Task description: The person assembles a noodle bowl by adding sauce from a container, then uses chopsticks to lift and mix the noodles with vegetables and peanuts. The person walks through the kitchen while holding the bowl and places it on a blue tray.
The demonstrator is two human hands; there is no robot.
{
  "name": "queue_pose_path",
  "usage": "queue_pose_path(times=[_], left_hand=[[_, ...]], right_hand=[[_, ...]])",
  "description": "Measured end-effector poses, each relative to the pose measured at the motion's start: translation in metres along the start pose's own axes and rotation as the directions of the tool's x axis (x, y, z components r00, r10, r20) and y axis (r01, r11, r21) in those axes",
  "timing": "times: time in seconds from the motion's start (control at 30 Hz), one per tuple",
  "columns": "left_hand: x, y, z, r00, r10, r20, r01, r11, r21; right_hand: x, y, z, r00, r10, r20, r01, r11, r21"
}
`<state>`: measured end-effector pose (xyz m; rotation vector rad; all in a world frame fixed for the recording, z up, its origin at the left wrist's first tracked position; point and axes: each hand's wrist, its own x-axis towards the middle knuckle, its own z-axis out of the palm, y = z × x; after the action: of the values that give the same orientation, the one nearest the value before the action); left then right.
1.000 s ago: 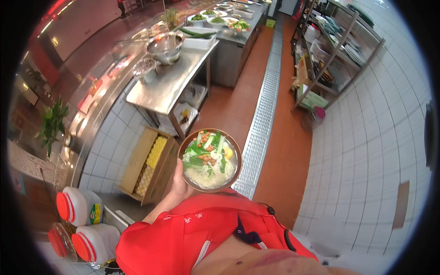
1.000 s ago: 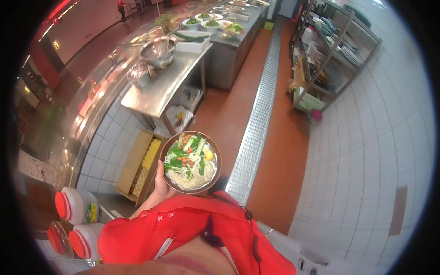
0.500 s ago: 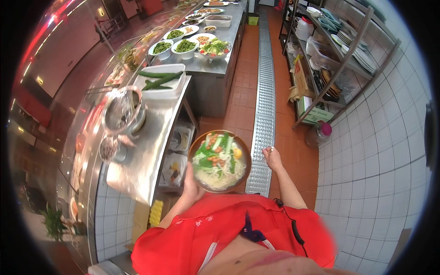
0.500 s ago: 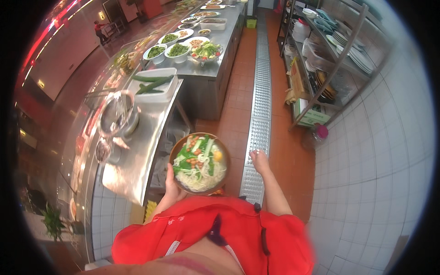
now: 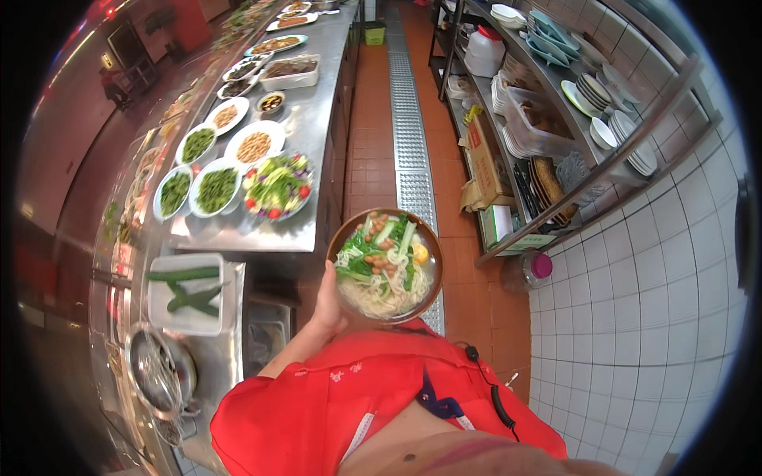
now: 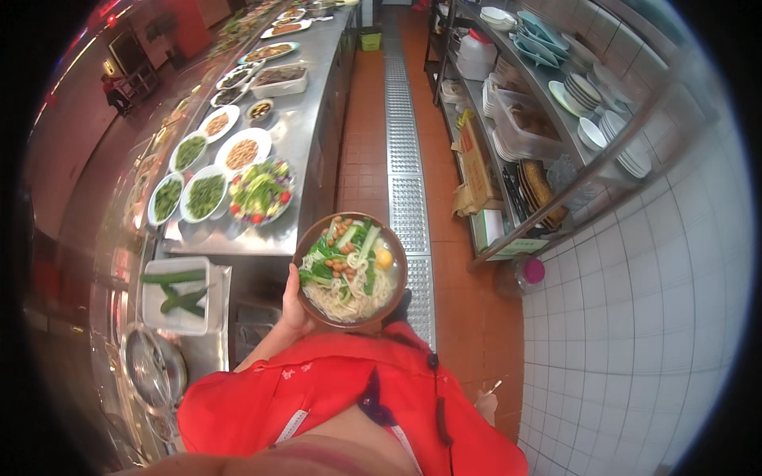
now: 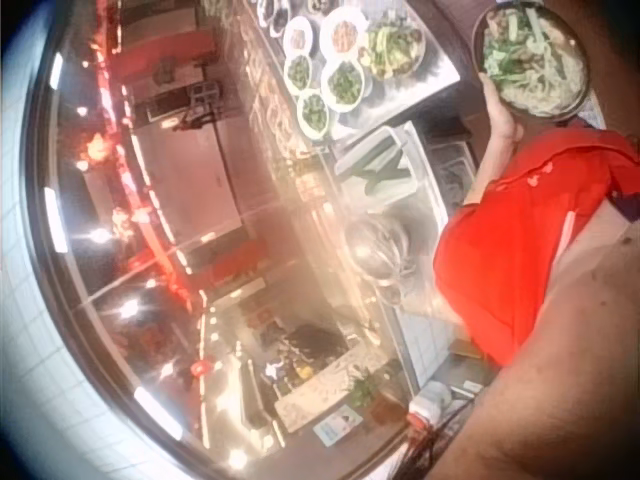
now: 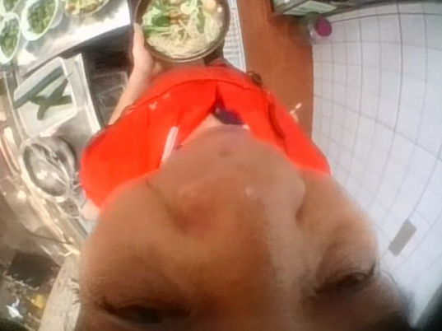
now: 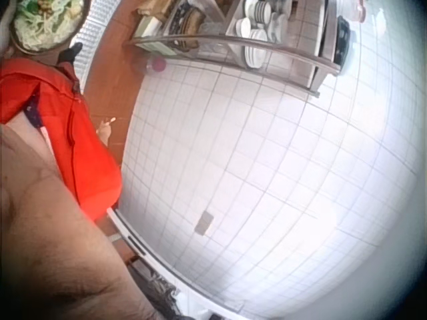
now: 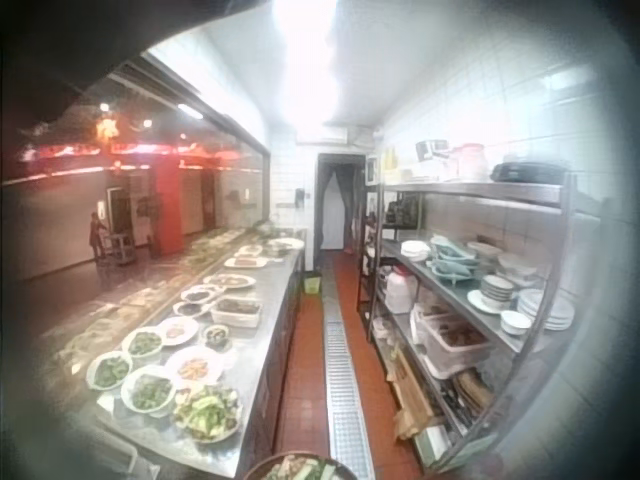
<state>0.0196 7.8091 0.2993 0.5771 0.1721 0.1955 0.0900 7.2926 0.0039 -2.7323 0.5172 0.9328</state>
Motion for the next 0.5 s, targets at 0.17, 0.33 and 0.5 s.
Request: queue_pose_path(times=[0.17,0.33,0.5], left_hand=[[0.258,0.066,0.039,0.995,0.021,-0.102,-0.022,1.000,-0.006],[0.489,0.137,0.018,0.985,0.163,-0.059,-0.166,0.985,-0.041],[0.710,0.213,-0.052,0.967,0.180,-0.180,-0.190,0.981,-0.040]], right_hand=[[0.154,-0.253,-0.154,0.794,-0.478,-0.376,0.497,0.866,-0.052],[0.292,-0.661,-0.305,0.663,-0.717,-0.216,0.748,0.627,0.218],[0.305,-1.004,-0.376,0.503,-0.843,-0.192,0.304,-0.036,0.952]])
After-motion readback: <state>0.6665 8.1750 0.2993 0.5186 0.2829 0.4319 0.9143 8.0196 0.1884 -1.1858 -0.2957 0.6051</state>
